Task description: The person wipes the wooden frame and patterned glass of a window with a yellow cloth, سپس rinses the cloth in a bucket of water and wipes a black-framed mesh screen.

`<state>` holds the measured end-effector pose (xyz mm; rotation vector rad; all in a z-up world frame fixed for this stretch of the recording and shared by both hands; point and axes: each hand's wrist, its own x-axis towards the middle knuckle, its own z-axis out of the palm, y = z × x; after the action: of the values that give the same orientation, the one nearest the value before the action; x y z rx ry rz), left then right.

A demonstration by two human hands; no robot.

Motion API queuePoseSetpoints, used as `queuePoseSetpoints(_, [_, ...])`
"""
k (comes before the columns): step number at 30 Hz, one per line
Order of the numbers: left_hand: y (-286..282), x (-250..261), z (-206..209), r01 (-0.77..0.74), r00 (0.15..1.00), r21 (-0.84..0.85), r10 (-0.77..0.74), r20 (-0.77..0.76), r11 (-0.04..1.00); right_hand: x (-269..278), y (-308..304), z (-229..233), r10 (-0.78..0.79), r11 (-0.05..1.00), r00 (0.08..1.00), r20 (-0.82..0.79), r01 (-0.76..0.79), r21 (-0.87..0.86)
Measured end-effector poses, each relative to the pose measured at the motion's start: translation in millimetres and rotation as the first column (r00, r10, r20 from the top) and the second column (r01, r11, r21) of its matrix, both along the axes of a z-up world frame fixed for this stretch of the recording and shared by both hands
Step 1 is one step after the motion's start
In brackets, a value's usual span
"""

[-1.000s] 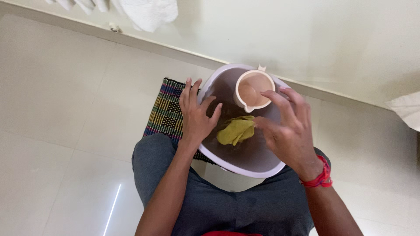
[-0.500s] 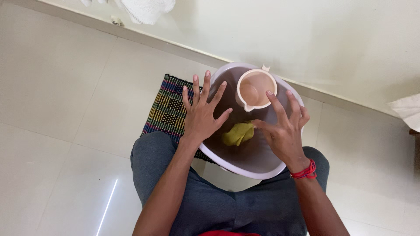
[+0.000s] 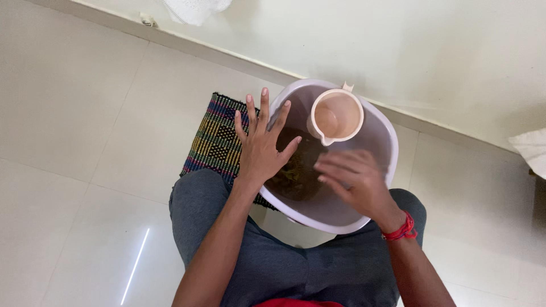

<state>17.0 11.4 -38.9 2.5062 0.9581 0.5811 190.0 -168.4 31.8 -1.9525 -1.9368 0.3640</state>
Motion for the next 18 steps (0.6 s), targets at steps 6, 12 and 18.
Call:
queuePoseSetpoints(6, [0.1, -1.0, 2.2, 0.000, 1.000, -0.002, 0.000, 0.014, 1.000, -18.3, 41.1, -42.8, 0.307, 0.785, 0.951, -0.043, -0.279, -0.553])
queuePoseSetpoints(12, [-0.3, -0.1, 1.1, -0.021, 1.000, 0.006, 0.021, 0.015, 1.000, -23.5, 90.8, -146.1, 0.116, 0.800, 0.993, -0.035, -0.114, -0.589])
queuePoseSetpoints(18, [0.8, -0.7, -1.0, -0.036, 0.999, -0.025, 0.037, 0.035, 0.999, -24.6, 90.3, -242.7, 0.049, 0.976, 0.973, -0.224, -0.094, -0.196])
